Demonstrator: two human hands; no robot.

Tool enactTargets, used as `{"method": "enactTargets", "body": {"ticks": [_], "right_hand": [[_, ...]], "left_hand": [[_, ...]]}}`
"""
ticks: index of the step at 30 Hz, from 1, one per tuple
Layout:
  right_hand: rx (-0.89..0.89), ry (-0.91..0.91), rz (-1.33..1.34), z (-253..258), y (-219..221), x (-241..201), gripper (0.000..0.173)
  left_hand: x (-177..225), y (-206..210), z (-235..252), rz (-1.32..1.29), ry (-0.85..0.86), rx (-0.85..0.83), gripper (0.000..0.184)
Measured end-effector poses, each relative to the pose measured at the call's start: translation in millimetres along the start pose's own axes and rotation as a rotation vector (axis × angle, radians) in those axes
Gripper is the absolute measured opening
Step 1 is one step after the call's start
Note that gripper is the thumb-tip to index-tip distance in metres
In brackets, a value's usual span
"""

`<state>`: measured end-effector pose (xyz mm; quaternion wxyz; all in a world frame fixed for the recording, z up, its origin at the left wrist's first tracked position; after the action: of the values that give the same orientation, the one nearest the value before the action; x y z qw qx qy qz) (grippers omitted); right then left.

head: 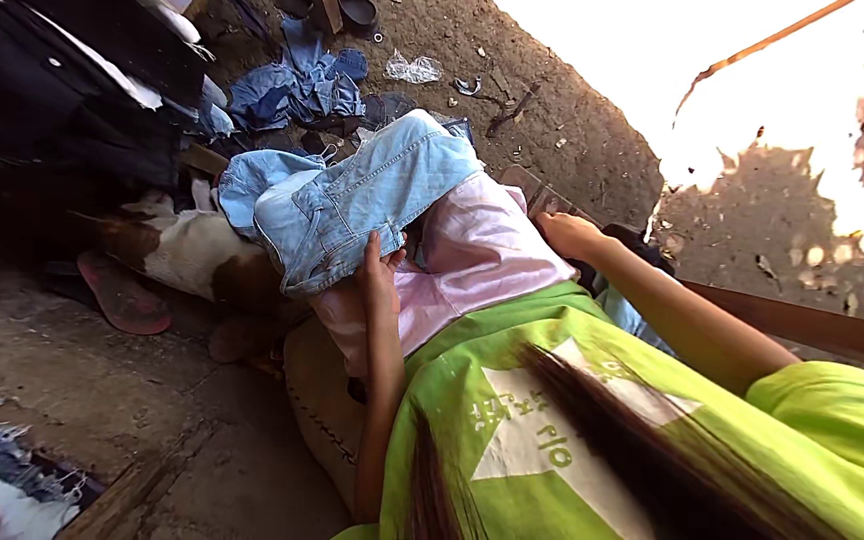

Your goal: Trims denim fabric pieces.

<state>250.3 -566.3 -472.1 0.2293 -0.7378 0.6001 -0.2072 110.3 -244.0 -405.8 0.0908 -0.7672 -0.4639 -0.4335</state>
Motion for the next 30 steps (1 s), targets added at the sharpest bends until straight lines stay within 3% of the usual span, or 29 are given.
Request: {"method": "enactTargets", "body": {"ticks": [3,7,10,15,18,22,24,28,30], "right_hand": [[0.011,0.007,-0.006,-1,-1,0,0.038],[0.014,-0.011,0.029,1,0,1,0.038],[-0.079,-0.022,0.046,-1,-2,-3,0.041],[-0.168,-0.052,0.087,2,-5,7,0.041],[-0.117,-0.124,0.131,13,-10,28,0.039],[-0.128,-0.141,0.115,-20,-64,33,0.030],[-0.061,-0.173,0.152,-43,-102,44,0.032],[0.269,-0.279,0.471,-97,-172,80,0.043],[0.445,-0.316,0.713,-128,-196,70,0.049]], "left_hand": [[-4,-2,3,-0.045,-0.027,0.005,0.040],[-12,-5,6,-0.015,-0.071,0.053,0.027],[-15,-2,5,0.044,-0.103,0.038,0.020],[-16,-1,5,0.113,-0.087,0.008,0.018],[-19,-2,7,0.147,-0.091,-0.008,0.018],[-21,-1,9,0.117,-0.100,-0.045,0.012],[-19,0,9,0.090,-0.105,-0.071,0.008],[-14,-1,8,0.070,-0.032,-0.044,0.004],[-12,-2,6,0.062,0.021,0.012,0.018]]}}
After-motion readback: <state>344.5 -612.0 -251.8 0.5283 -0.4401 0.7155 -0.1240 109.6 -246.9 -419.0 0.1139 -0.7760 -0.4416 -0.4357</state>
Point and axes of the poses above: each hand's wrist, its own z-axis towards the middle knuckle, its own y-axis out of the palm, x = y × z, the point moved 8 cm from there along z, towards the middle knuckle, and after that the axes turned 1 degree about y, right-handed, at the moved point
